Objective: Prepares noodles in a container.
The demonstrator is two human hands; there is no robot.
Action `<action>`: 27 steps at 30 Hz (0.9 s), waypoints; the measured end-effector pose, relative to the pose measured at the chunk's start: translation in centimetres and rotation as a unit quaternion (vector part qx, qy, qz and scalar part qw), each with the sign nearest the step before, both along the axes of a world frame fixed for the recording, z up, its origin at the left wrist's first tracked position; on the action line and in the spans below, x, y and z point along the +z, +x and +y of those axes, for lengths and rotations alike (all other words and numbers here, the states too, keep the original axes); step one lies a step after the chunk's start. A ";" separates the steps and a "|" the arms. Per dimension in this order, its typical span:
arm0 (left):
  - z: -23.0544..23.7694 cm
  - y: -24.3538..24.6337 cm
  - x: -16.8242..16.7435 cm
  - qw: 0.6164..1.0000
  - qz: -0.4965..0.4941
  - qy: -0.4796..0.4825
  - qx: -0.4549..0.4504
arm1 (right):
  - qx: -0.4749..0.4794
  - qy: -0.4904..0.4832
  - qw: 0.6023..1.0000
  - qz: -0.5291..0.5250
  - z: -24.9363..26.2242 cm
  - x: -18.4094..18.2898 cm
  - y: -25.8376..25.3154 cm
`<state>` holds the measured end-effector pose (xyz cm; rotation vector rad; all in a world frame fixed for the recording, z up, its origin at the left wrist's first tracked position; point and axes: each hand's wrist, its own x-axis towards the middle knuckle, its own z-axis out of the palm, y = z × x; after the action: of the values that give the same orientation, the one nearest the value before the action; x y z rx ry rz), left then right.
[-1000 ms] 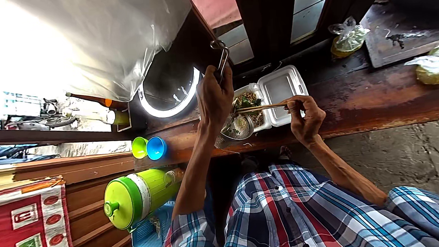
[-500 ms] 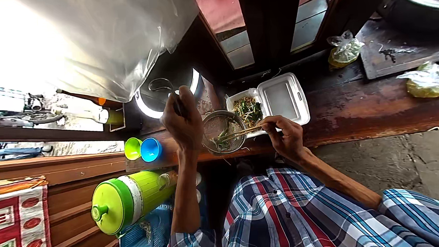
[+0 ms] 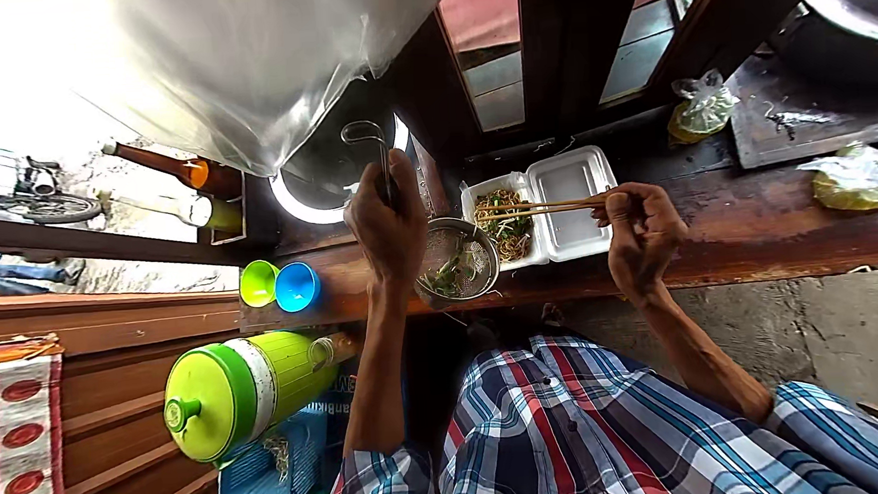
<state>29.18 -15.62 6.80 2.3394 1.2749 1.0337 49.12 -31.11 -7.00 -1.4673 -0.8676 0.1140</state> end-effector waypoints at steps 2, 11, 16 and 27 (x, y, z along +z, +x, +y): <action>0.7 0.9 -0.2 1.000 -0.010 0.022 0.015 | 0.028 0.014 0.999 -0.024 -0.1 0.1 -1.3; 0.6 2.1 0.2 1.000 -0.005 0.019 0.013 | 0.036 0.034 0.991 -0.122 -0.6 -0.6 -1.3; 0.5 2.1 0.1 1.000 -0.010 0.029 0.006 | 0.037 0.062 0.990 -0.121 -0.9 0.8 -1.7; 0.6 2.3 0.0 1.000 0.017 0.009 0.015 | 0.028 0.036 0.987 -0.153 -0.8 -0.6 -0.9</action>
<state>31.48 -15.06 6.78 2.3673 1.3223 1.0241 48.18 -31.87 -7.62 -1.4129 -1.1505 -0.1028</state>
